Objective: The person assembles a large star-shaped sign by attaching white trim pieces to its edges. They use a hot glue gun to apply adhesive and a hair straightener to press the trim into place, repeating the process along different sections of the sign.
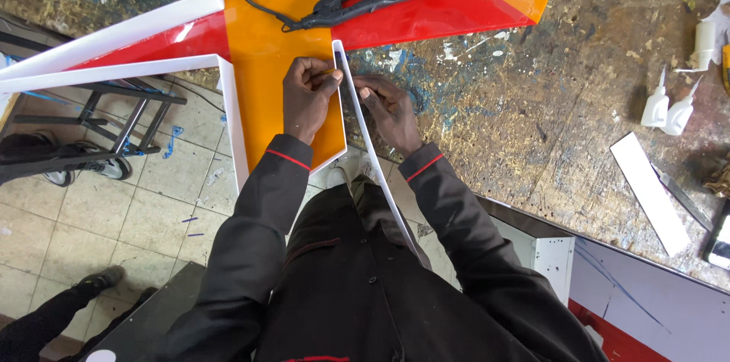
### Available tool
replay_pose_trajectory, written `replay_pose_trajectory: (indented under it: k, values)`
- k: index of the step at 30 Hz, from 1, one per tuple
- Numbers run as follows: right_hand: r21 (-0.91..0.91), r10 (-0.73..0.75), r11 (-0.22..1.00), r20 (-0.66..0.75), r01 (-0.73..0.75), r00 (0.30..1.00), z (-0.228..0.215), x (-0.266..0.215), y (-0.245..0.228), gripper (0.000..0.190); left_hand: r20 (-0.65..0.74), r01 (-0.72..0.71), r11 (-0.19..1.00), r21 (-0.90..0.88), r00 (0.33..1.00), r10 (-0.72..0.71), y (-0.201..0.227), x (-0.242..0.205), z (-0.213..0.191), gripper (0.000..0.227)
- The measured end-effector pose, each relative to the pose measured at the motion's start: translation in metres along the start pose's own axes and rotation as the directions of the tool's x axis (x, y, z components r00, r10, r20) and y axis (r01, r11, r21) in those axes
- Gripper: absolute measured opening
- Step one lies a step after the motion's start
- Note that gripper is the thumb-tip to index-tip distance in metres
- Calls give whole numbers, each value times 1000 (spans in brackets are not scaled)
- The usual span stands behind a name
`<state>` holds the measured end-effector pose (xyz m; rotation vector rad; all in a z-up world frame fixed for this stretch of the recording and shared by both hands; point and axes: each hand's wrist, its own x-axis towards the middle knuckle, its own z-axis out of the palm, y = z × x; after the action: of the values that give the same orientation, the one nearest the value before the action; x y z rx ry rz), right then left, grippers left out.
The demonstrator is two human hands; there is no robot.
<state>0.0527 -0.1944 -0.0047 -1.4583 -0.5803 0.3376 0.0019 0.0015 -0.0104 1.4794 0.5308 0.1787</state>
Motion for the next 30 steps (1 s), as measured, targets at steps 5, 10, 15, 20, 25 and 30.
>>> replay_pose_trajectory:
  k: [5, 10, 15, 20, 25, 30]
  values:
    - [-31, -6, 1000, -23, 5, 1000, 0, -3, 3, 30, 6, -2, 1000, 12, 1000, 2, -8, 3, -1, 29]
    - [-51, -26, 998, -28, 25, 999, 4, -5, 0, 29, 19, -3, 999, 49, 1000, 2, -1, -1, -1, 26]
    - [-41, -43, 998, -40, 41, 998, 3, -8, 3, 28, 28, -25, 998, 54, 999, 23, 2, -1, -2, 25]
    - [-12, -54, 999, -108, 53, 993, 9, -18, -4, 27, 39, -42, 999, -2, 998, 42, 11, -2, -3, 26]
    - [33, -43, 998, -121, 48, 992, 8, -30, -3, 26, 32, -19, 1000, 2, 999, 19, 0, 7, -4, 28]
    - [52, -45, 997, -116, 51, 992, 3, -36, -4, 27, 10, -9, 1000, -2, 1000, 9, -5, 9, -3, 30]
